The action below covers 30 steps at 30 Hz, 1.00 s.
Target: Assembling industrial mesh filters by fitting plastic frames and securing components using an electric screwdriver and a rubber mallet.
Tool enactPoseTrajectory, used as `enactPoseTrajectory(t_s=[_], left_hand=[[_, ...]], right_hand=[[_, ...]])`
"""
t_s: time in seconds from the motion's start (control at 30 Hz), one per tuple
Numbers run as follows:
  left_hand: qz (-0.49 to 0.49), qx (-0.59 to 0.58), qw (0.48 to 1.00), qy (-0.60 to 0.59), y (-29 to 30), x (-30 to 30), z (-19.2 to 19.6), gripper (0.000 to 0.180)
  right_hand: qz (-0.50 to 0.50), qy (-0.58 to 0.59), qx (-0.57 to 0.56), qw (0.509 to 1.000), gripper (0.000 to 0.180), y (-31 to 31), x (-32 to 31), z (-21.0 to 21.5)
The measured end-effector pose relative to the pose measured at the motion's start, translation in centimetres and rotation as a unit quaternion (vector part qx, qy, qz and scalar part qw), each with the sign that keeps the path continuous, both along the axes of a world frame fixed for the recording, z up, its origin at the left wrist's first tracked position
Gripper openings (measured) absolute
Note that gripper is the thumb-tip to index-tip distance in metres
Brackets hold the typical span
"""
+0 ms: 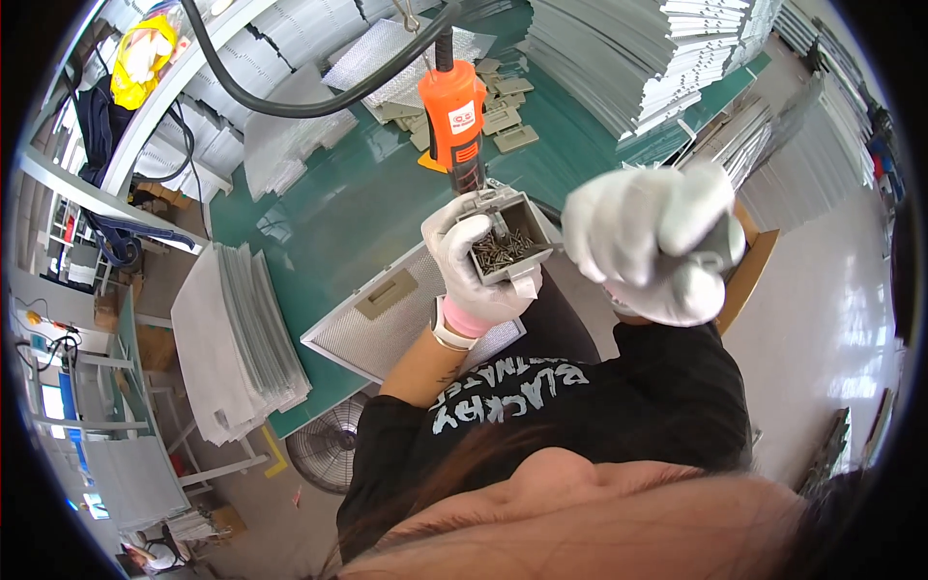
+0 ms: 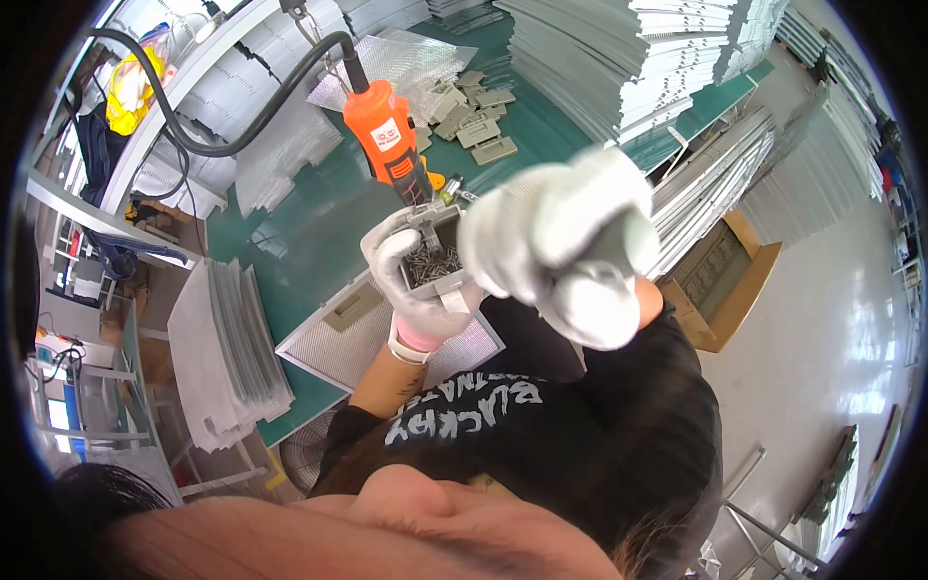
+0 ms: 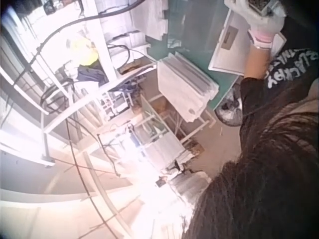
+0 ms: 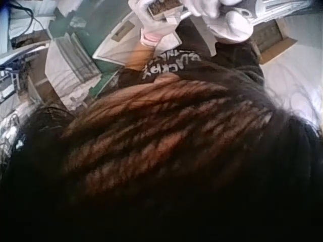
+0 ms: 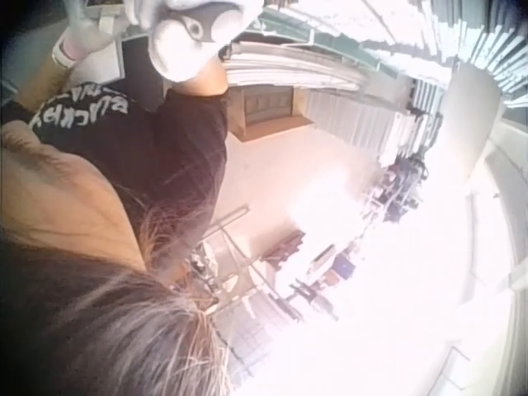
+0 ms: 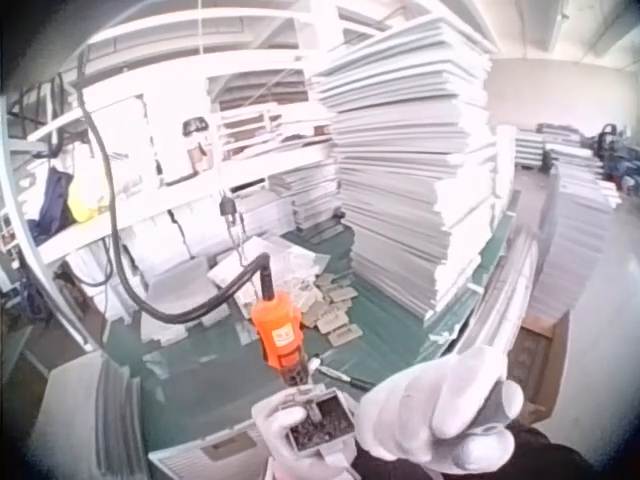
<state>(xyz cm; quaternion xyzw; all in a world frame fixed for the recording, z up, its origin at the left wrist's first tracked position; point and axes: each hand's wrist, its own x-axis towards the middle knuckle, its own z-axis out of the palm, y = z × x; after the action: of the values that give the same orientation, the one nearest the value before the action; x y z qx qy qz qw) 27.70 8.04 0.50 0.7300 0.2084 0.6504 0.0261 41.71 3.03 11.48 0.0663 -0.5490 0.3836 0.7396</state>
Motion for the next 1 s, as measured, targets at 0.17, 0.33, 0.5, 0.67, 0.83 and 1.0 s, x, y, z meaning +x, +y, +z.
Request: enactPoseTrajectory(t_s=[0.17,0.33,0.5,0.67,0.83,1.0], left_hand=[[-0.014,-0.015,1.000,-0.016,0.1,-0.1,-0.3,0.058],[-0.022,-0.026,0.999,-0.013,0.0,-0.2,-0.5,0.061],[-0.029,0.002,1.000,0.002,-0.3,0.3,0.4,0.066],[-0.028,-0.018,0.999,0.001,-0.9,0.3,-0.6,0.058],[-0.008,-0.012,1.000,-0.008,-0.4,0.2,0.0,0.056],[-0.030,-0.008,0.999,-0.007,-0.2,-0.1,0.0,0.056]], right_hand=[[0.026,-0.023,0.279,0.960,0.021,1.5,-0.3,-2.2],[0.024,-0.101,0.343,0.934,0.014,2.2,-0.5,-2.7],[-0.055,-0.235,0.409,0.880,0.020,1.2,-0.1,-2.4],[0.025,-0.004,-0.069,0.997,0.021,1.6,-1.9,-0.2],[0.044,-0.062,0.003,0.997,0.027,1.2,0.0,0.9],[-0.027,-0.023,0.208,0.977,0.022,1.3,-0.8,-1.1]])
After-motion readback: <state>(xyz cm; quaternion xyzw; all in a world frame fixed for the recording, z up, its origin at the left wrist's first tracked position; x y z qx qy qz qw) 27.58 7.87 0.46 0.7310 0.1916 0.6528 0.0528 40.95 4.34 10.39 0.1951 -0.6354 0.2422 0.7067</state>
